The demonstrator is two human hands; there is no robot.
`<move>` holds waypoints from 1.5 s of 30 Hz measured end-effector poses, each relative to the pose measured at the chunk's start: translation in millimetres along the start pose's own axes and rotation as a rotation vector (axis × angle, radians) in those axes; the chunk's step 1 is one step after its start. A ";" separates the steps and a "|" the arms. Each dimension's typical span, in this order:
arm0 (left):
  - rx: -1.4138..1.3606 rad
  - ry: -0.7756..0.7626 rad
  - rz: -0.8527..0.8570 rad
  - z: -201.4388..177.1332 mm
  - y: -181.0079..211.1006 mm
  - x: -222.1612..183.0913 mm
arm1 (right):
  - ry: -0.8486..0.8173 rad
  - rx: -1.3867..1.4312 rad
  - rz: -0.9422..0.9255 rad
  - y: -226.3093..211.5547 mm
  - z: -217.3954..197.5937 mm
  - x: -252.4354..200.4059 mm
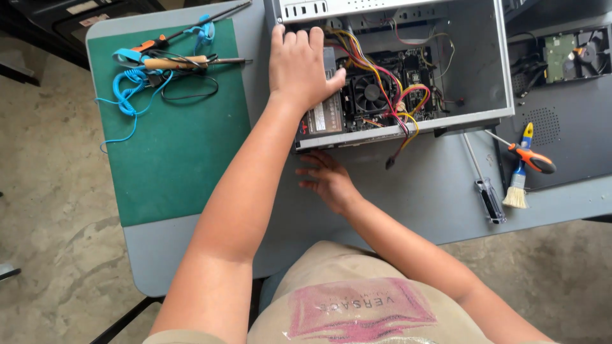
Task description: Reinstalling a power supply unit into a computer case by positioning the unit and securing it with screws using a screwdriver.
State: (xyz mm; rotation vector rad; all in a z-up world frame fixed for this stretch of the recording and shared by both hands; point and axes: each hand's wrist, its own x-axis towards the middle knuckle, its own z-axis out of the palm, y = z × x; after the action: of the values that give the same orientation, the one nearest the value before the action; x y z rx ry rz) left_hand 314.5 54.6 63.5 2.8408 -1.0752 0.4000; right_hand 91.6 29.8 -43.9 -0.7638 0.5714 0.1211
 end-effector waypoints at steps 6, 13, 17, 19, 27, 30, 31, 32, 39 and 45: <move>0.010 -0.075 -0.017 -3.8 4.2 0.8 | 0.081 0.297 0.113 7.2 0.1 8.8; -0.012 -0.103 -0.039 -16.8 17.6 -17.3 | 0.127 0.354 0.119 17.5 -14.7 0.3; 0.047 -0.269 -0.045 -26.6 25.8 -20.6 | 0.215 0.032 0.134 -1.2 -1.1 -13.5; 0.060 -0.295 -0.024 -33.2 25.0 -20.3 | 0.214 0.138 0.141 -1.3 -1.9 -9.7; 0.006 -0.249 -0.028 -28.9 22.9 -25.8 | 0.213 0.299 0.114 1.4 -12.2 -21.9; -0.066 -0.188 -0.008 -26.8 20.8 -26.0 | 0.118 0.273 0.120 2.5 -26.2 -23.2; -0.028 -0.158 0.002 -25.7 20.8 -26.6 | 0.059 0.222 0.113 1.5 -29.0 -24.9; 0.010 -0.127 0.012 -24.4 21.3 -27.1 | 0.000 0.170 0.106 0.5 -32.3 -26.6; 0.006 -0.165 0.012 -25.9 20.3 -28.8 | -0.026 -0.764 0.211 -86.4 -109.7 -89.5; 0.006 -0.145 0.033 -29.9 21.8 -30.9 | 0.475 -0.805 0.013 -167.1 -237.0 -162.4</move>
State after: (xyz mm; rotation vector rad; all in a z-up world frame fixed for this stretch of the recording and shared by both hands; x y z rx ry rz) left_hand 271.4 62.9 83.6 2.8991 -1.1473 0.2024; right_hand -99.5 -237.0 8.5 -1.5941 0.9976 0.1867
